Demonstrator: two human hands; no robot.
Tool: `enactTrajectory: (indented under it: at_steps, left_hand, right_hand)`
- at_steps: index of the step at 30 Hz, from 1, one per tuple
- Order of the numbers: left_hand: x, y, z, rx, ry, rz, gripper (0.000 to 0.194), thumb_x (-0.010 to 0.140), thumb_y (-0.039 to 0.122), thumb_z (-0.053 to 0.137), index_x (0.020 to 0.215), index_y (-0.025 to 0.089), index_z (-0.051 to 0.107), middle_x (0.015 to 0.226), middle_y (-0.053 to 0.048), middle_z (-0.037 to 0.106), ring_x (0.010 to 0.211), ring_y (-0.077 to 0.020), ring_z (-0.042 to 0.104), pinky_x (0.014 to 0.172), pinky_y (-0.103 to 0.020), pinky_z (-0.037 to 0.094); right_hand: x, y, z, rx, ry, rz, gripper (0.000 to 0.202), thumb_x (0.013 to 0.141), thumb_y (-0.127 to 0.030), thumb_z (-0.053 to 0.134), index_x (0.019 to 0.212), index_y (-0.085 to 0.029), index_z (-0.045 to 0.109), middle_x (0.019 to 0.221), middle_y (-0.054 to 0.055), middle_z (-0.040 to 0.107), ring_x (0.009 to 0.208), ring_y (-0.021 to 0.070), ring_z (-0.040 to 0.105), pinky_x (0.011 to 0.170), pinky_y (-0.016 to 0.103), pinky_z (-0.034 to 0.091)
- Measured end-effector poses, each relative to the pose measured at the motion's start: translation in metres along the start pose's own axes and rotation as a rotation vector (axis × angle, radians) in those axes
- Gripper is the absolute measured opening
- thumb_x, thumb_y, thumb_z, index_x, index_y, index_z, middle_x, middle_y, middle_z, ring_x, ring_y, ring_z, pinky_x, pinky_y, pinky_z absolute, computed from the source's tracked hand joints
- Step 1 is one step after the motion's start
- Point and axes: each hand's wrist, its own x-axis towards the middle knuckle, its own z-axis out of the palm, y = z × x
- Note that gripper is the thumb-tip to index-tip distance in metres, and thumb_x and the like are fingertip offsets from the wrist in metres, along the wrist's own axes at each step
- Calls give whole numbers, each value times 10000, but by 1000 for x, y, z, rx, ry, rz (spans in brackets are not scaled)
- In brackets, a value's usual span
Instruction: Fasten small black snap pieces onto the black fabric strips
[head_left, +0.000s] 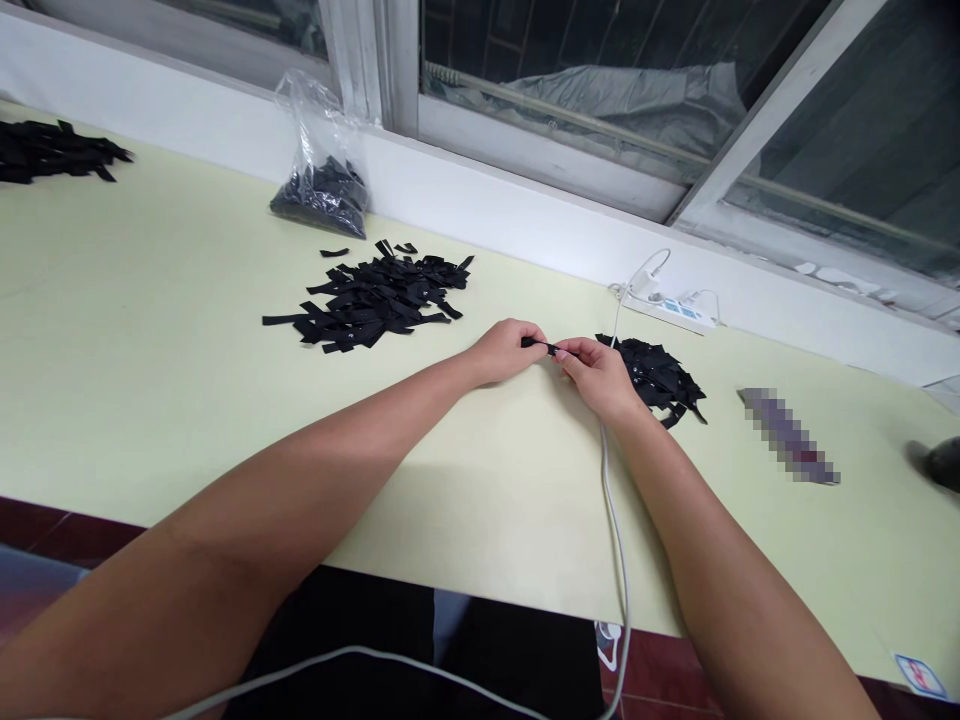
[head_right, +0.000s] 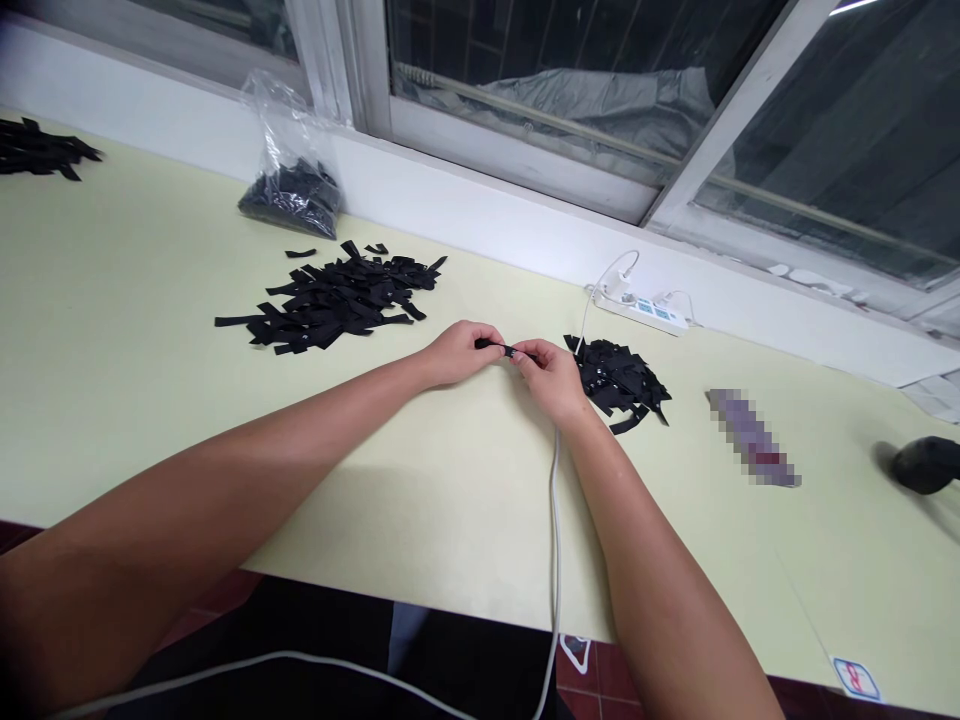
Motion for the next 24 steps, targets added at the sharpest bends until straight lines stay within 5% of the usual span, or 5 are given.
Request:
enactTrajectory:
  at_steps: [10,24]
  left_hand:
    - [0,0,0,-46,-20,35,167,790,268,569,791,167,702,783,-8,673,738,-141,561,685,-285,420]
    - [-6,7,2,73,31,175,138,814,272,606,784,168,690,767,-11,659,675,-121,537,657,-278,410]
  right_hand:
    - [0,1,-1,-153,27,-55,307,780,-427,652,962,-189,725,743,25,657,593,131,487,566,277,388]
    - [-7,-6,-3,-436,250,-214,252,845,-431,589,899,-201,674,742,38,669,644,172,555,643,304,411]
